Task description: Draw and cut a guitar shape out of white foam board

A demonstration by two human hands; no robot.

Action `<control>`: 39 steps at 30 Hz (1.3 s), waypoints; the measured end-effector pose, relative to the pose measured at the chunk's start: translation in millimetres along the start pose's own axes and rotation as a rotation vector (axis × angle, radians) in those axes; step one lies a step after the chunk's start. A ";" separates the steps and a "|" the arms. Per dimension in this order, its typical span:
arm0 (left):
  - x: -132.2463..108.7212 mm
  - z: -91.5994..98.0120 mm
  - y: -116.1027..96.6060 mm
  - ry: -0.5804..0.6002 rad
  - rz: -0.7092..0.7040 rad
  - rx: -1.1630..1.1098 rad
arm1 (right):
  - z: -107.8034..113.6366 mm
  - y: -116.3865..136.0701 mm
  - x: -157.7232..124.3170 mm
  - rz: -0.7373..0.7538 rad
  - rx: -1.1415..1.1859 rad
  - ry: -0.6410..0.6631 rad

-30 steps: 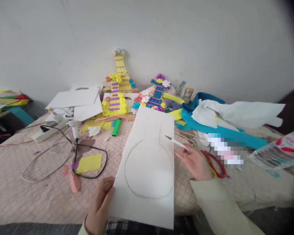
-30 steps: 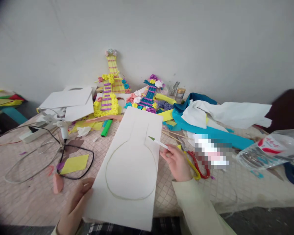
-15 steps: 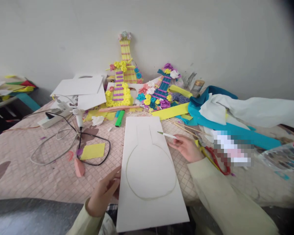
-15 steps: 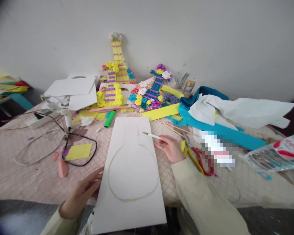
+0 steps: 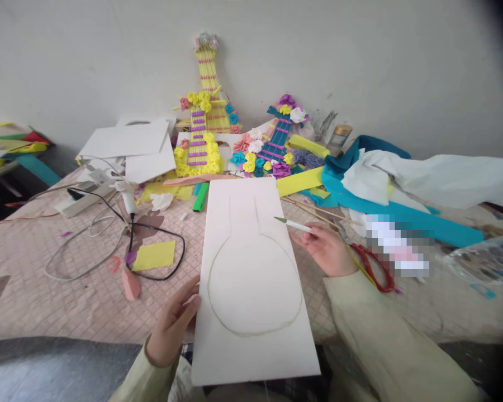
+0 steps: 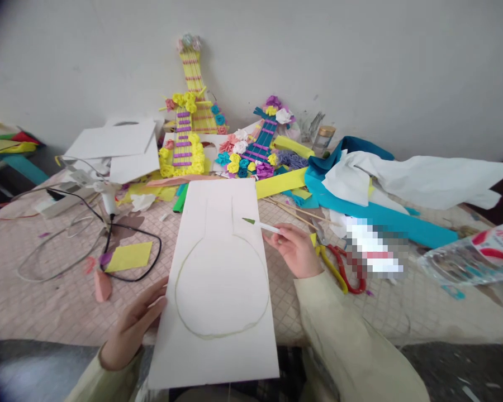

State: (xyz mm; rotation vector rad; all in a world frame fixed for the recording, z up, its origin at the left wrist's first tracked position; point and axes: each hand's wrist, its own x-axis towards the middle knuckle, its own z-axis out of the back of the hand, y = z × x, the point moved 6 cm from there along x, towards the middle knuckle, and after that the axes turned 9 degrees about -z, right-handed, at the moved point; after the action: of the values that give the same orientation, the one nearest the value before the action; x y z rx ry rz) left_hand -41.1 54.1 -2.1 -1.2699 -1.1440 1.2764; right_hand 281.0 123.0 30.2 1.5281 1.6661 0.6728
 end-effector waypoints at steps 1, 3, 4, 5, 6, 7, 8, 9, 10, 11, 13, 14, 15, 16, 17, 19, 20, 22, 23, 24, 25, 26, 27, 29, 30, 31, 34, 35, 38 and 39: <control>2.0 -1.8 -1.6 -0.002 -0.016 -0.017 | -0.7 3.6 1.4 0.007 0.012 0.005; 7.9 -5.1 -2.6 -0.010 -0.049 -0.041 | -0.3 8.7 6.4 0.006 0.025 0.007; 11.5 -6.2 -2.0 -0.017 -0.062 -0.048 | 1.1 10.4 9.4 0.005 0.023 0.001; 15.4 -6.6 -0.7 -0.029 -0.073 -0.047 | 3.4 11.5 12.4 0.006 0.018 -0.011; 19.5 -6.6 1.3 -0.040 -0.076 -0.040 | 6.7 12.3 14.9 0.010 0.010 -0.027; 23.4 -6.3 3.7 -0.048 -0.074 -0.029 | 10.7 12.8 16.8 0.019 0.000 -0.046; 27.1 -5.8 6.0 -0.049 -0.071 -0.016 | 15.6 13.3 17.9 0.031 -0.008 -0.073; 30.4 -5.0 7.7 -0.049 -0.072 -0.003 | 21.0 13.9 18.2 0.045 -0.011 -0.102; 33.0 -3.7 8.4 -0.050 -0.078 0.010 | 26.2 14.6 17.8 0.059 -0.010 -0.128; 34.8 -2.1 8.3 -0.053 -0.086 0.019 | 30.7 15.3 17.1 0.067 -0.008 -0.147; 35.6 2.7 5.8 -0.076 -0.098 0.040 | 37.2 16.7 15.4 0.060 0.006 -0.173; 34.7 5.1 4.0 -0.084 -0.099 0.053 | 39.1 17.6 14.9 0.047 0.018 -0.182; 33.0 6.9 2.3 -0.082 -0.094 0.067 | 40.0 18.5 14.7 0.031 0.031 -0.191; 30.9 8.0 0.8 -0.067 -0.087 0.083 | 40.2 19.6 14.8 0.016 0.043 -0.199; 28.4 8.7 -0.8 -0.048 -0.087 0.099 | 39.5 21.1 15.4 0.006 0.053 -0.200; 22.8 9.6 -3.2 -0.009 -0.104 0.121 | 35.9 24.8 17.6 0.008 0.061 -0.186; 20.0 10.1 -3.9 0.003 -0.113 0.124 | 33.5 26.7 19.2 0.015 0.052 -0.177; 15.2 10.9 -4.6 0.006 -0.129 0.117 | 28.0 29.0 23.3 0.023 0.013 -0.162; 13.4 10.9 -4.5 0.005 -0.128 0.109 | 24.7 28.7 25.8 0.017 -0.013 -0.152; 12.1 10.3 -4.4 0.008 -0.124 0.100 | 21.1 27.2 28.6 0.001 -0.036 -0.138; 11.6 9.7 -4.3 0.011 -0.120 0.088 | 17.2 23.9 31.6 -0.029 -0.052 -0.122; 11.8 9.2 -4.1 0.010 -0.115 0.076 | 13.6 19.2 34.6 -0.069 -0.062 -0.108; 12.7 9.4 -4.1 0.001 -0.113 0.064 | 10.5 13.2 37.5 -0.116 -0.066 -0.098; 16.5 10.4 -3.5 -0.025 -0.107 0.041 | 6.0 -0.3 41.9 -0.211 -0.064 -0.083; 18.9 10.7 -3.3 -0.036 -0.104 0.030 | 4.2 -6.6 43.3 -0.249 -0.060 -0.072; 21.3 10.9 -3.4 -0.049 -0.100 0.021 | 2.5 -12.0 44.0 -0.279 -0.051 -0.052; 27.0 8.0 -4.6 -0.056 -0.058 0.018 | -0.6 -19.9 42.3 -0.312 -0.031 -0.003; 27.7 6.5 -5.5 -0.055 -0.041 0.025 | 0.0 -19.5 40.6 -0.301 -0.035 -0.008; 25.3 2.6 -9.8 -0.035 -0.043 0.054 | 6.4 -11.3 33.2 -0.202 -0.077 -0.075; 23.0 2.5 -11.6 -0.030 -0.063 0.082 | 9.5 -8.2 29.7 -0.165 -0.090 -0.100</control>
State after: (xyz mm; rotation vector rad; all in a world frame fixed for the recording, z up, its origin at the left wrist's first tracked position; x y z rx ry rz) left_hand -43.1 78.1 7.4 -1.1492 -1.1325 1.2860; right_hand 284.2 149.9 12.8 1.3233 1.6434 0.5667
